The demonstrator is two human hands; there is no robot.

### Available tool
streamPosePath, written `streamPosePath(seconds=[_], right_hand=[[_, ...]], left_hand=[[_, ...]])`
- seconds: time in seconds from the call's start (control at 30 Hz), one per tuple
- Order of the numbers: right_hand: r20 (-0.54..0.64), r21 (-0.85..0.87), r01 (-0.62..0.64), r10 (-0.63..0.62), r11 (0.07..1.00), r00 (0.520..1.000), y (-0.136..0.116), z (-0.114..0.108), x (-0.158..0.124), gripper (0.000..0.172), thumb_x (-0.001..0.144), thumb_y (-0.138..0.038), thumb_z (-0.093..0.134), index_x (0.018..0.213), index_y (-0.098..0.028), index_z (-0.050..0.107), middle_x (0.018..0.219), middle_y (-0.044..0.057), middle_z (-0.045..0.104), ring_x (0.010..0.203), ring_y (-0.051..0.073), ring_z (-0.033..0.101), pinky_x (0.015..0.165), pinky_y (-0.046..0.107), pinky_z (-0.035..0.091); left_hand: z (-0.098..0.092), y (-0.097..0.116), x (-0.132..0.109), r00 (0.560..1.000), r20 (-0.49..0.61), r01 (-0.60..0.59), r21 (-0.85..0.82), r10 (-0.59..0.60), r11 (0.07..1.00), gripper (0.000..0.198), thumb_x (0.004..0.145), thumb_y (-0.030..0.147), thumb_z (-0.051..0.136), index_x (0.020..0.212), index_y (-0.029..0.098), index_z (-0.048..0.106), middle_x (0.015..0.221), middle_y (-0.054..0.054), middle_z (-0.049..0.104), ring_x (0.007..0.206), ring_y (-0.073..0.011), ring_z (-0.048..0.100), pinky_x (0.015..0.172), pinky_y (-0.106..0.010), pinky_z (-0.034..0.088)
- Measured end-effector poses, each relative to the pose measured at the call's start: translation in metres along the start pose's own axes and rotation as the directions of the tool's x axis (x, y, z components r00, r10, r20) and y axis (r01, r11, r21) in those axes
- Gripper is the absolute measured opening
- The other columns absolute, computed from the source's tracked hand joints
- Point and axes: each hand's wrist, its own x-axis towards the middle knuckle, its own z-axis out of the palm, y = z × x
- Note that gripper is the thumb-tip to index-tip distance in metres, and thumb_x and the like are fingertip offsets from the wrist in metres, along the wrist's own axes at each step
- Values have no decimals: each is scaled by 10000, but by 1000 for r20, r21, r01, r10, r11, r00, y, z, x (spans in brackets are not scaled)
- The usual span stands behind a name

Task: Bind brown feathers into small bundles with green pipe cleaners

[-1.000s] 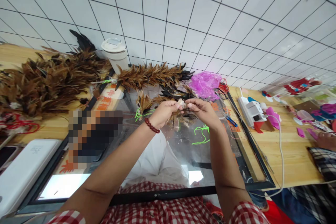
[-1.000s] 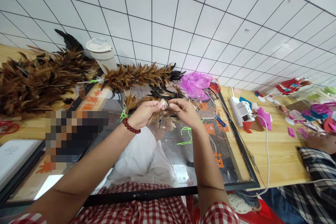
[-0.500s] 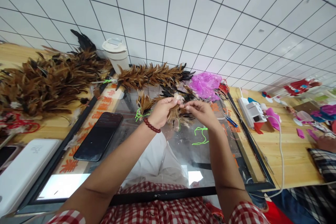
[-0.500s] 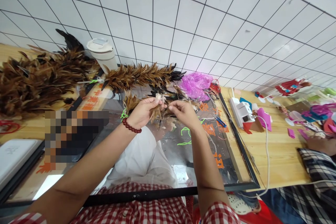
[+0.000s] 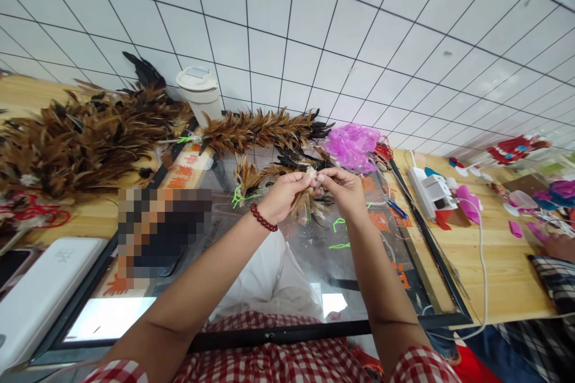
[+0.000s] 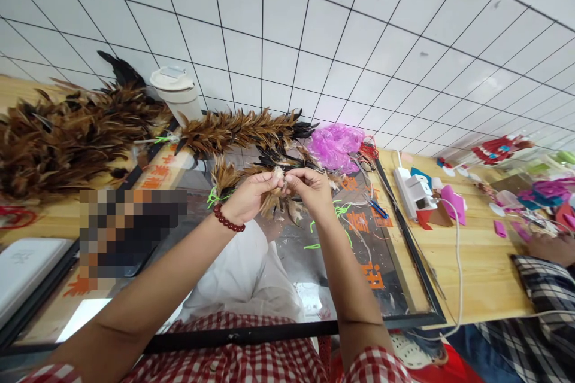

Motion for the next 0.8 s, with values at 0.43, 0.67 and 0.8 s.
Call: streamPosePath(seconds=[0.43,0.67,0.8], right_hand=[[-31,0,30,-30,1000,999,0,3,-2,165,700,-335,753,765,-199,685,661,-4,681,568,126,613,577,277,525],[-62,39,68,-66,997,996,-1,-1,1,323,650,-305,791,942,-210,693,720,-19,676,605,94,603,598,234,513],[-40,-15,69,-70,998,997,-1,-3,0,238,678,-328,770,883,-216,723,722,-8,692,604,100,601,586,241,515]], left_hand=[[4,5,-2,1000,-23,-9,-93,7,996,255,609,307,808,645,125,633,650,-23,635,620,-126,610,676,-256,475],[4,7,-3,996,-82,-17,24,19,1000,179,705,247,737,658,110,632,639,-17,624,583,-95,584,609,-211,443],[2,4,-3,997,-73,2,37,1,999,189,702,267,743,677,110,640,636,-16,615,572,-97,577,591,-214,436]])
